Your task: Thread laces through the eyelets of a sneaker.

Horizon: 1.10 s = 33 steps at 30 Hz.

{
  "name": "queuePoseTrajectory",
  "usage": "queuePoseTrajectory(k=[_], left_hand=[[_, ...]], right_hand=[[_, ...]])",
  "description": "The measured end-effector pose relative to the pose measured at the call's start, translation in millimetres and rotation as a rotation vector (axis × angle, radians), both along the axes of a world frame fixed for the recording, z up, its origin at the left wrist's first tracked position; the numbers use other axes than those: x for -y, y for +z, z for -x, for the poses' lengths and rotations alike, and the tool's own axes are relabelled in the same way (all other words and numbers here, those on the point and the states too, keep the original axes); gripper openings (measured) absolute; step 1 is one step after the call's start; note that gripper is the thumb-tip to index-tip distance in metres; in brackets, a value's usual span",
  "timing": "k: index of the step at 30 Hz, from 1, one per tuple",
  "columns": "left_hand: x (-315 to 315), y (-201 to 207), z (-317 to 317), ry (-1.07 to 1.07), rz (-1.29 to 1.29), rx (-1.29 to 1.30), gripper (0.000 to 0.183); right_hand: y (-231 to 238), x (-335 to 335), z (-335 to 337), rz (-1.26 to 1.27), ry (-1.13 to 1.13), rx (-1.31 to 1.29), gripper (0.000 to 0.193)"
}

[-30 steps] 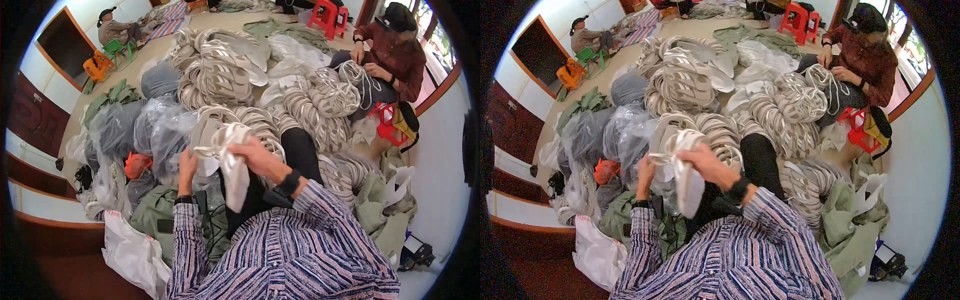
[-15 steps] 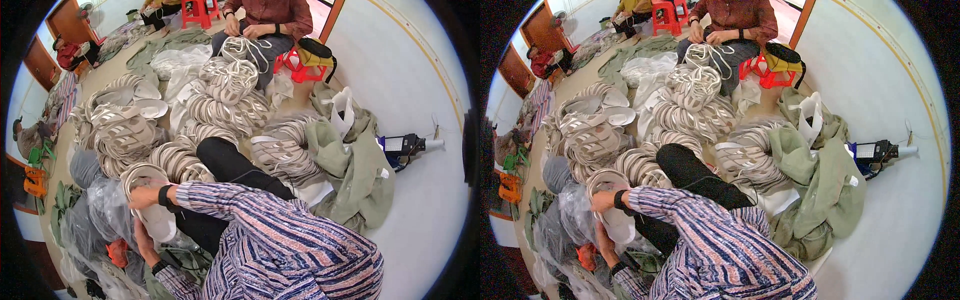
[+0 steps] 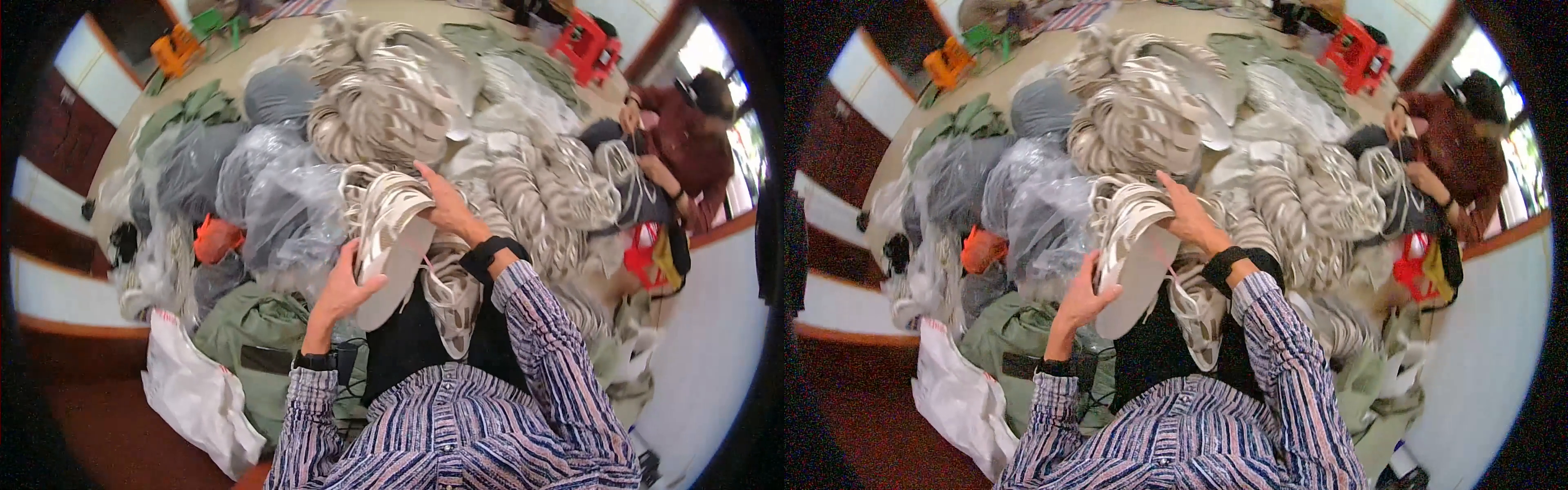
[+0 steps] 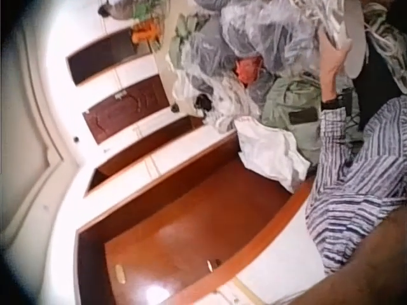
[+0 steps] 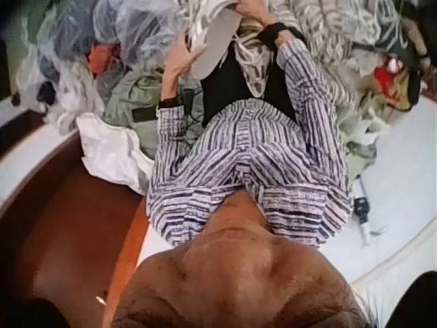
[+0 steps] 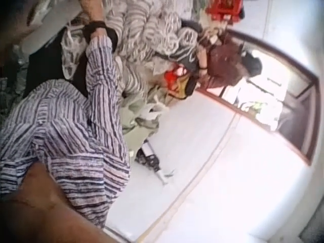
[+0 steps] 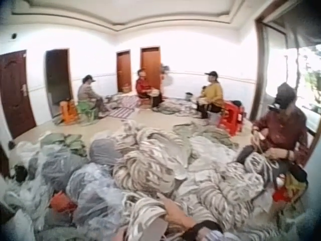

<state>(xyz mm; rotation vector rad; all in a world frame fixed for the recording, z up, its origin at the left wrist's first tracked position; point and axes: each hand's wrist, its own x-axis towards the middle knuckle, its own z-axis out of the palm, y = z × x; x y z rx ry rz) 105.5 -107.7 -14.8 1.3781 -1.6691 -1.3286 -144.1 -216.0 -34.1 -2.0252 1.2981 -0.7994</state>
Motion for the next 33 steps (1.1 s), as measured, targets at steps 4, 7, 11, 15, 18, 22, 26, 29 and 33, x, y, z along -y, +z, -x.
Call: queuePoseTrajectory(k=[4,7,11,15,18,22,26,29,33], left_hand=[[2,-43,-17,0.061,-0.266,-0.578,0.068],[28,-107,-41,0.395,-0.238,-0.429,0.063],[59,-144,-27,0.472,-0.019,0.001,0.073],[85,-157,3,0.360,0.202,0.012,0.089],[89,-156,9,0.352,0.222,0.032,0.091],[84,-147,-41,0.208,-0.199,-0.714,0.053],[63,-130,-120,0.485,-0.317,-0.351,0.042],[42,-70,-118,0.574,-0.135,-0.343,0.042],[9,15,-59,0.422,0.510,0.109,0.039]], right_hand=[[-17,10,-5,-0.176,0.178,0.275,0.054],[-21,10,-1,-0.243,0.132,0.387,0.046],[-28,-8,4,-0.059,0.029,0.389,0.045],[-20,-10,-2,-0.332,-0.038,0.648,0.049],[29,-14,-32,0.146,0.283,0.141,0.053],[17,-9,-76,0.196,0.102,-0.288,0.049],[2,12,-107,0.199,-0.185,-0.447,0.046],[4,11,-105,0.189,-0.217,-0.504,0.048],[5,8,-71,-0.006,0.013,-0.350,0.063]])
